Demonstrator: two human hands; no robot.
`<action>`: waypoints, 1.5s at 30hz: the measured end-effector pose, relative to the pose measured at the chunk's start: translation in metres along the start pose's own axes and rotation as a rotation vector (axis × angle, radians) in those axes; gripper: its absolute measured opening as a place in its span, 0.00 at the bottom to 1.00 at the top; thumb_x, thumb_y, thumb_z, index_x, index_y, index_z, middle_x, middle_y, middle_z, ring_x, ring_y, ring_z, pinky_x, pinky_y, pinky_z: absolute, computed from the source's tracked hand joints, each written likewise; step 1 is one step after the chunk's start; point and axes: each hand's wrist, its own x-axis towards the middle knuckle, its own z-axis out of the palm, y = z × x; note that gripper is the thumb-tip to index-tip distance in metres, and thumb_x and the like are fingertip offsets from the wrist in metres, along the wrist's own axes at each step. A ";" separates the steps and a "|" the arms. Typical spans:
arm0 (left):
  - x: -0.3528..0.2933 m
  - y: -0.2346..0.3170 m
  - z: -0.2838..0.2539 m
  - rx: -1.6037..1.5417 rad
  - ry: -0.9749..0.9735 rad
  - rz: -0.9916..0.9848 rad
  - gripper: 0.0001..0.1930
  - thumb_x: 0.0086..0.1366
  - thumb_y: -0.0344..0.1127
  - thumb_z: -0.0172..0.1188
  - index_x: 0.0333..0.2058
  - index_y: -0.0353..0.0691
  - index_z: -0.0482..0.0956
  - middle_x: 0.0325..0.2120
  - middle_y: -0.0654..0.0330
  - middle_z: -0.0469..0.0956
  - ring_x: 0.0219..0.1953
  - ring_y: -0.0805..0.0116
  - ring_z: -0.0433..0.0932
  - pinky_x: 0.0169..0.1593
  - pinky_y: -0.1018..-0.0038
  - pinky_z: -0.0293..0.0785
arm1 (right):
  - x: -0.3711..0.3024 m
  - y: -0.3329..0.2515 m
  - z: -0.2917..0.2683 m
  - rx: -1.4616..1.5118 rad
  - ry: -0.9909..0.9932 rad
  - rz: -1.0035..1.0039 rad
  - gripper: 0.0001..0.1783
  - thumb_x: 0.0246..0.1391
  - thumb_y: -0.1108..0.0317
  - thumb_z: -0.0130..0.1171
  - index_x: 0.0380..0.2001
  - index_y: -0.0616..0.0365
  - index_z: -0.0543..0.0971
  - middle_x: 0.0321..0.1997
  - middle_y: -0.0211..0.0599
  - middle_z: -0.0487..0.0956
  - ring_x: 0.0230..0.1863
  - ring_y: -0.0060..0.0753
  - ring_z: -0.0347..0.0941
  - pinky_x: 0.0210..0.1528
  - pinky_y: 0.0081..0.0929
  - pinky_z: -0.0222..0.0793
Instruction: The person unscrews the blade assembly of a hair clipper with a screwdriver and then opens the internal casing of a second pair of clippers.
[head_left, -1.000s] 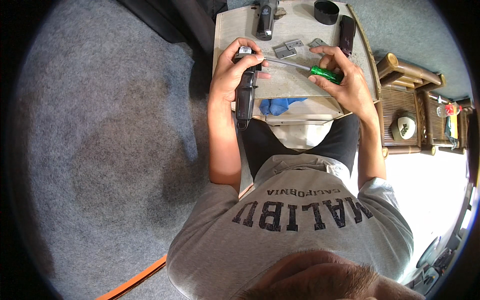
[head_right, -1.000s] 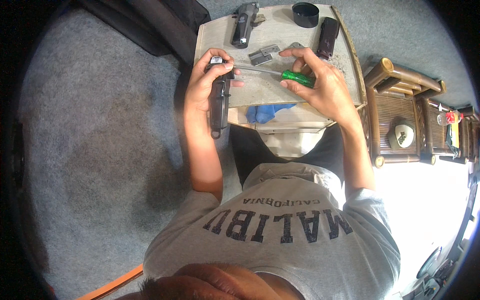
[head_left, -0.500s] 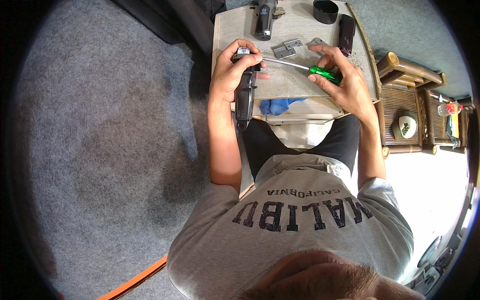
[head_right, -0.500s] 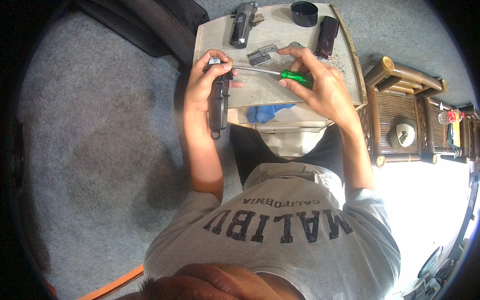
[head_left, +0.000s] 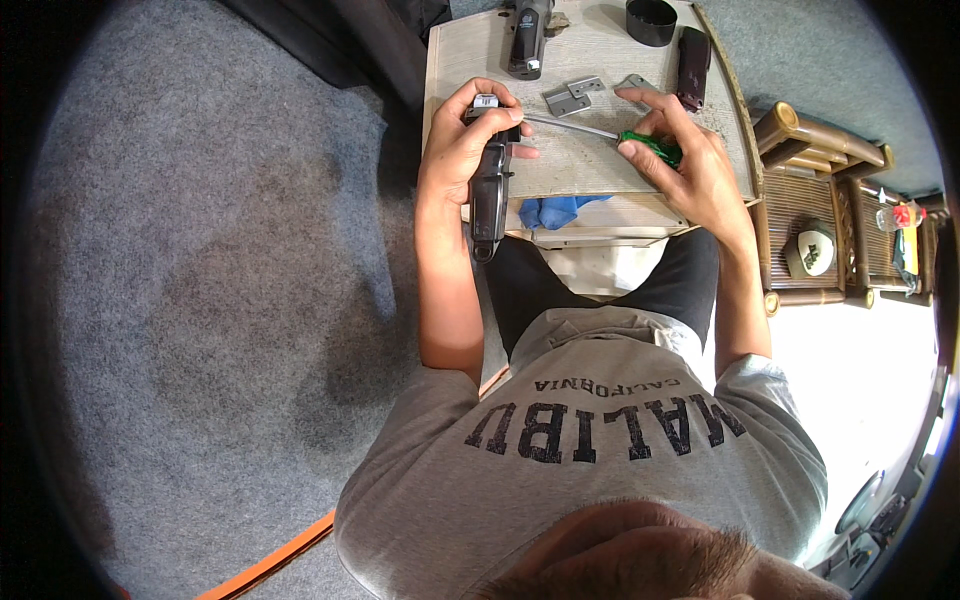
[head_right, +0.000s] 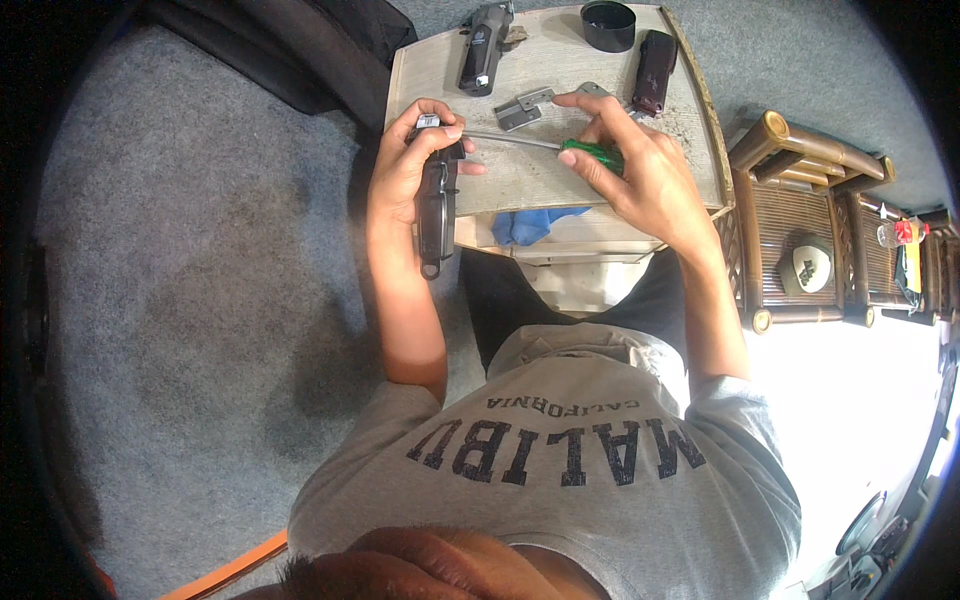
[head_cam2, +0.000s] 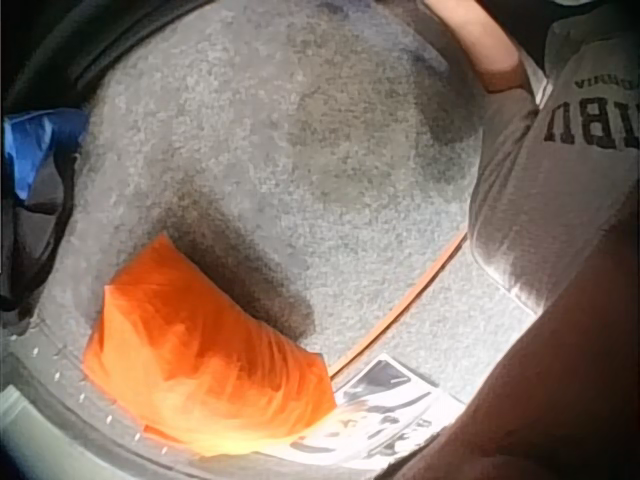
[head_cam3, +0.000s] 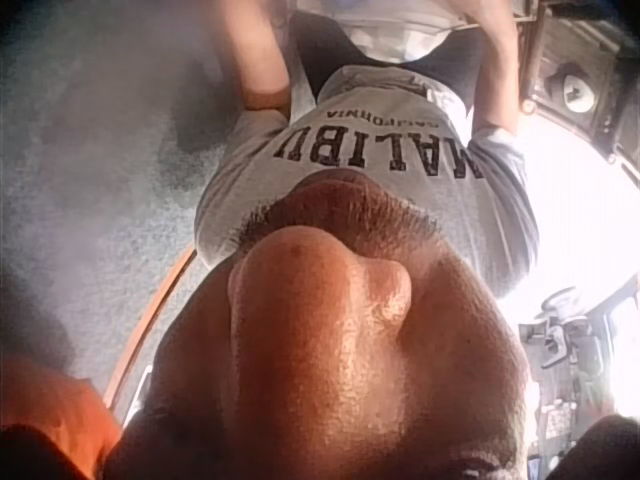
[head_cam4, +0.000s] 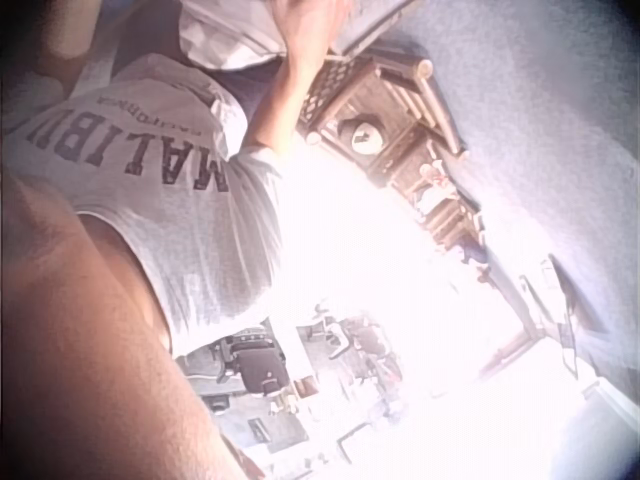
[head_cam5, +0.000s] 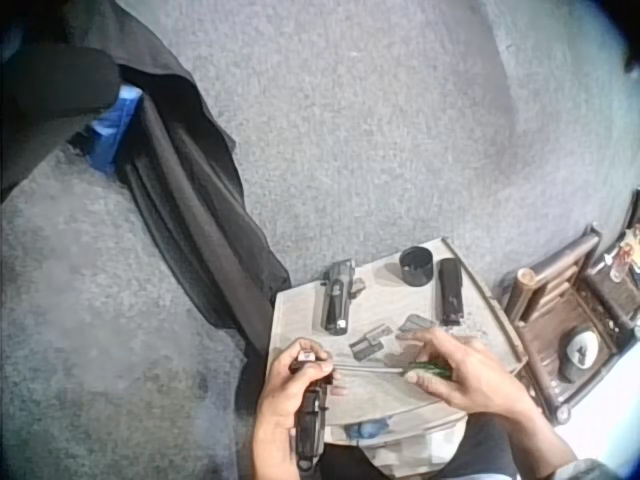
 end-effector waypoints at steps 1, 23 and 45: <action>0.000 0.000 0.000 0.001 -0.002 0.002 0.06 0.64 0.26 0.65 0.39 0.37 0.78 0.37 0.58 0.77 0.39 0.65 0.82 0.38 0.60 0.91 | 0.000 -0.001 0.000 0.035 0.010 -0.028 0.28 0.59 0.64 0.72 0.62 0.48 0.78 0.33 0.38 0.83 0.37 0.40 0.85 0.40 0.37 0.78; 0.001 -0.002 -0.002 -0.006 -0.009 0.002 0.07 0.64 0.26 0.64 0.40 0.37 0.78 0.38 0.58 0.77 0.38 0.65 0.83 0.38 0.59 0.91 | 0.001 0.002 0.005 -0.055 0.058 -0.076 0.27 0.61 0.63 0.69 0.63 0.50 0.78 0.37 0.40 0.82 0.44 0.42 0.82 0.50 0.41 0.78; 0.000 0.000 0.000 0.006 -0.003 0.003 0.06 0.64 0.27 0.65 0.39 0.37 0.79 0.36 0.59 0.78 0.38 0.65 0.83 0.37 0.60 0.91 | 0.002 0.011 0.007 0.005 0.109 -0.162 0.28 0.63 0.65 0.69 0.65 0.52 0.76 0.37 0.38 0.81 0.40 0.36 0.81 0.46 0.36 0.76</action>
